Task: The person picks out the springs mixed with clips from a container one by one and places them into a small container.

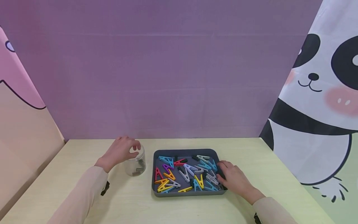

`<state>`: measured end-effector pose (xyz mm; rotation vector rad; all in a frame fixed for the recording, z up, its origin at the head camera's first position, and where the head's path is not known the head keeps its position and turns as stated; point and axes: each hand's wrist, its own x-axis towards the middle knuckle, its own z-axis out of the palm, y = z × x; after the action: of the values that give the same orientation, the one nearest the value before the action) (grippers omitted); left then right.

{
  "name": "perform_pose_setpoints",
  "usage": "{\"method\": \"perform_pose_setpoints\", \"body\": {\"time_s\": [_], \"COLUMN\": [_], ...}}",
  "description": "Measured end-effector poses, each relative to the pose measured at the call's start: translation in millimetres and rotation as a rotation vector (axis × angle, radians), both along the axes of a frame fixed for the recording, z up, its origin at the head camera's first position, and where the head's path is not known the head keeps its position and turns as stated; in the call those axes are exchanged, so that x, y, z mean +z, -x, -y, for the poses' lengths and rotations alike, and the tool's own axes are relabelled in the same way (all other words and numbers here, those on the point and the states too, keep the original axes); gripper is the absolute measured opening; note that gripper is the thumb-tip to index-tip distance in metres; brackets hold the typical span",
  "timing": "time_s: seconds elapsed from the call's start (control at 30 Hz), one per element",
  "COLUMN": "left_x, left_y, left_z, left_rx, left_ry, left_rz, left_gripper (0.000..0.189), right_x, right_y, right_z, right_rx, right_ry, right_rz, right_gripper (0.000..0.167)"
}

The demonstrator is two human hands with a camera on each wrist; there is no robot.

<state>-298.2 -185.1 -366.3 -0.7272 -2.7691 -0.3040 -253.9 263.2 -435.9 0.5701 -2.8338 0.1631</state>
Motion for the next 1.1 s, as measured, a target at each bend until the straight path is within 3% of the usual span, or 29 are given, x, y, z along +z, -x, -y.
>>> {"method": "perform_pose_setpoints", "body": {"time_s": [0.3, 0.63, 0.9, 1.1], "left_x": [8.0, 9.8, 6.5, -1.3], "left_y": [-2.0, -6.7, -10.2, -11.2], "left_z": [-9.6, -30.2, -47.7, -62.0], "left_rx": [-0.011, -0.078, -0.097, -0.123], "left_ry": [0.004, 0.011, 0.029, 0.019], "left_rz": [-0.051, -0.127, -0.110, -0.050], "left_gripper": [0.013, 0.012, 0.013, 0.016], "right_x": [0.4, -2.4, -1.9, -1.3], "right_y": [0.1, 0.2, 0.0, -0.2], "right_z": [0.0, -1.6, -1.2, -0.7], "right_rx": [0.005, 0.011, 0.010, 0.006], "right_ry": [-0.003, -0.001, 0.002, 0.002], "right_rz": [-0.006, -0.041, -0.040, -0.028], "right_gripper": [0.038, 0.038, 0.038, 0.039]}}
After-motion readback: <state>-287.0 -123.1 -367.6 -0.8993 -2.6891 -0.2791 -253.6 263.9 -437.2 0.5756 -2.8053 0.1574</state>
